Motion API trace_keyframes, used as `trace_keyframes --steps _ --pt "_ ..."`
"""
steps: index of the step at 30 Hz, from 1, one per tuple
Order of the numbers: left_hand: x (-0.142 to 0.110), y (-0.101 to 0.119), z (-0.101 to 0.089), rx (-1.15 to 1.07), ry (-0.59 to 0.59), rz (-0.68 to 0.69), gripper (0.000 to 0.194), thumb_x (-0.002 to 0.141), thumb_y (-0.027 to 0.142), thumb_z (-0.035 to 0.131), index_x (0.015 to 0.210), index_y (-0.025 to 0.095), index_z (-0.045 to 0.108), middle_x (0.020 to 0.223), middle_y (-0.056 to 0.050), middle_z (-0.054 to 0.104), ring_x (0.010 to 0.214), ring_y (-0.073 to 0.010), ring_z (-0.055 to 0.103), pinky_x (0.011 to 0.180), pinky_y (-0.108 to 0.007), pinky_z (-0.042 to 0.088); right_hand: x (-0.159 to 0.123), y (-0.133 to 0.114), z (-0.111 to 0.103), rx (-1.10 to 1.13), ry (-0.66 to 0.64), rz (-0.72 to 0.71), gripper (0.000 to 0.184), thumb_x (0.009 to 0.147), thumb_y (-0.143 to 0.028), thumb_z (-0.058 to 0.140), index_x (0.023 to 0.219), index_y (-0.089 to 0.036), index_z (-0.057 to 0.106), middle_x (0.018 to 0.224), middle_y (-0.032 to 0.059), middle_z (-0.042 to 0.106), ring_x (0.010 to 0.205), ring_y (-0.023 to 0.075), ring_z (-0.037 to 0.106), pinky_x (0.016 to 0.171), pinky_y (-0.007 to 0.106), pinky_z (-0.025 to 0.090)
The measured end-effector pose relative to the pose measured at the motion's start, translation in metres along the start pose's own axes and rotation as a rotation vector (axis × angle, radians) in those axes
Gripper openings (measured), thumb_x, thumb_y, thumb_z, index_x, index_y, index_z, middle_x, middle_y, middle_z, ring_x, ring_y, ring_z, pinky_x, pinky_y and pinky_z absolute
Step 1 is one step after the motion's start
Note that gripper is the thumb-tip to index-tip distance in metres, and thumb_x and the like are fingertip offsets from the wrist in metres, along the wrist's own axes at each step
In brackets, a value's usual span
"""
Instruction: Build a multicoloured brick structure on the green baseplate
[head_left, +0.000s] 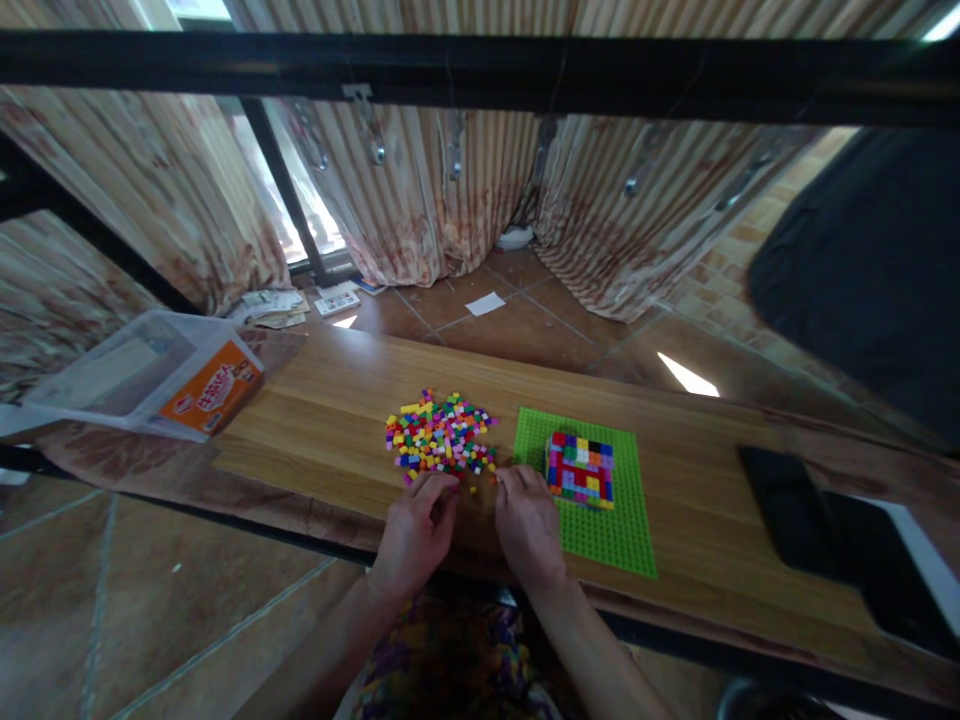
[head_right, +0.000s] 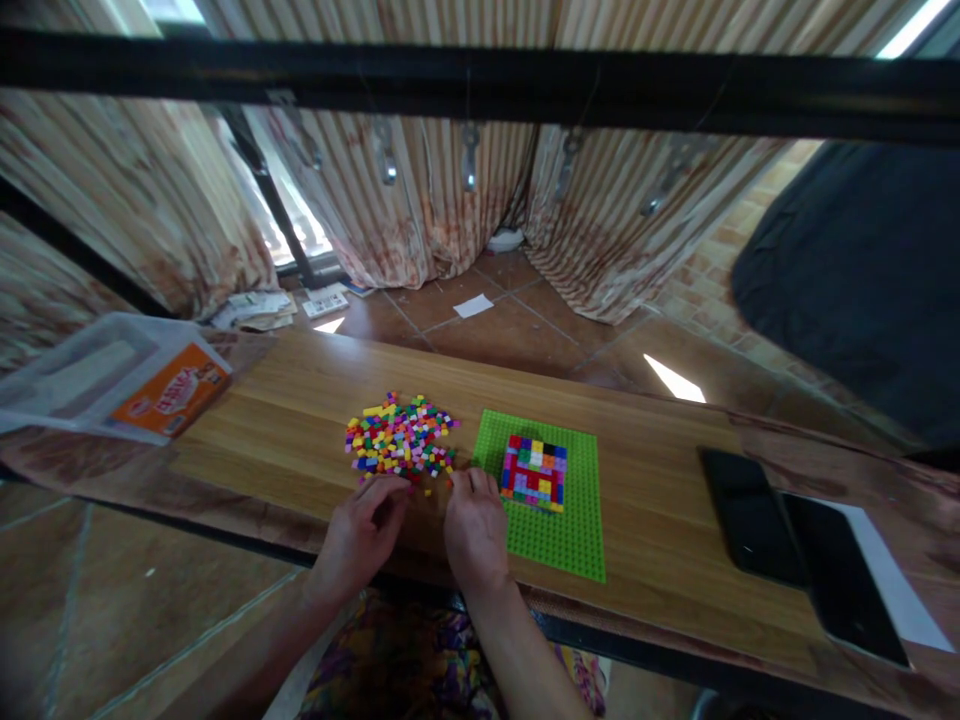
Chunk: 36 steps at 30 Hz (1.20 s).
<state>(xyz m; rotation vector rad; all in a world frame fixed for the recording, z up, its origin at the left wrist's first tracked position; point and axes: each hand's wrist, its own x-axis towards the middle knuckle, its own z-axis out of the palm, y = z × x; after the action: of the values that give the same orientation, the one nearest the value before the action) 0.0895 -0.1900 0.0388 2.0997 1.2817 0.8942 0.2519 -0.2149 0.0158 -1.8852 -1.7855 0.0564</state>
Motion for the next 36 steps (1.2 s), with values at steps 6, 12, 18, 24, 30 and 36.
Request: trace_keyframes --steps 6,12,18,24,30,36 --pt "0.0 0.006 0.007 -0.06 -0.029 -0.012 0.016 0.087 0.017 0.051 0.1 0.02 0.061 0.091 -0.004 0.066 0.08 -0.0145 0.063 0.072 -0.025 0.05 -0.004 -0.009 -0.017 0.287 0.048 0.098 0.023 0.091 -0.016 0.044 0.101 -0.016 0.065 0.091 0.008 0.067 0.086 0.019 0.061 0.077 0.032 0.049" --pt "-0.007 0.002 0.007 -0.032 -0.014 -0.061 0.02 0.085 0.014 0.053 0.103 0.02 0.06 0.096 -0.004 0.067 0.088 -0.0162 0.064 0.081 -0.029 0.051 -0.011 -0.006 -0.013 0.413 0.059 0.208 0.024 0.091 -0.02 0.046 0.106 -0.016 0.064 0.094 0.0078 0.068 0.082 0.0179 0.063 0.075 0.031 0.049" --pt "-0.007 -0.003 0.008 -0.006 -0.034 -0.088 0.021 0.085 0.014 0.052 0.103 0.021 0.06 0.098 -0.004 0.066 0.091 -0.0171 0.063 0.081 -0.03 0.051 -0.011 -0.002 0.002 0.212 0.061 0.098 0.027 0.092 -0.019 0.041 0.106 -0.016 0.064 0.092 0.009 0.068 0.086 0.0206 0.061 0.079 0.035 0.048" --pt "-0.004 0.003 0.016 0.069 -0.07 -0.103 0.02 0.086 0.015 0.051 0.103 0.021 0.058 0.096 -0.005 0.063 0.087 -0.0175 0.062 0.076 -0.029 0.05 -0.011 0.001 0.004 0.173 0.019 0.063 0.027 0.091 -0.018 0.041 0.107 -0.016 0.063 0.092 0.0094 0.068 0.086 0.0211 0.061 0.077 0.035 0.048" --pt "-0.001 0.008 0.022 0.168 -0.162 -0.082 0.018 0.089 0.018 0.047 0.102 0.023 0.059 0.094 -0.004 0.061 0.082 -0.0156 0.061 0.07 -0.026 0.048 -0.01 0.004 0.002 0.228 -0.023 0.046 0.027 0.091 -0.023 0.044 0.107 -0.017 0.064 0.095 0.0093 0.07 0.085 0.0205 0.063 0.077 0.034 0.049" --pt "-0.002 0.003 0.026 0.205 -0.16 -0.057 0.016 0.092 0.021 0.044 0.095 0.022 0.06 0.091 -0.003 0.06 0.08 -0.0144 0.06 0.068 -0.024 0.047 0.008 0.002 0.0 0.212 0.047 0.028 0.028 0.092 -0.024 0.041 0.103 -0.014 0.065 0.097 0.0116 0.07 0.09 0.022 0.063 0.083 0.037 0.048"
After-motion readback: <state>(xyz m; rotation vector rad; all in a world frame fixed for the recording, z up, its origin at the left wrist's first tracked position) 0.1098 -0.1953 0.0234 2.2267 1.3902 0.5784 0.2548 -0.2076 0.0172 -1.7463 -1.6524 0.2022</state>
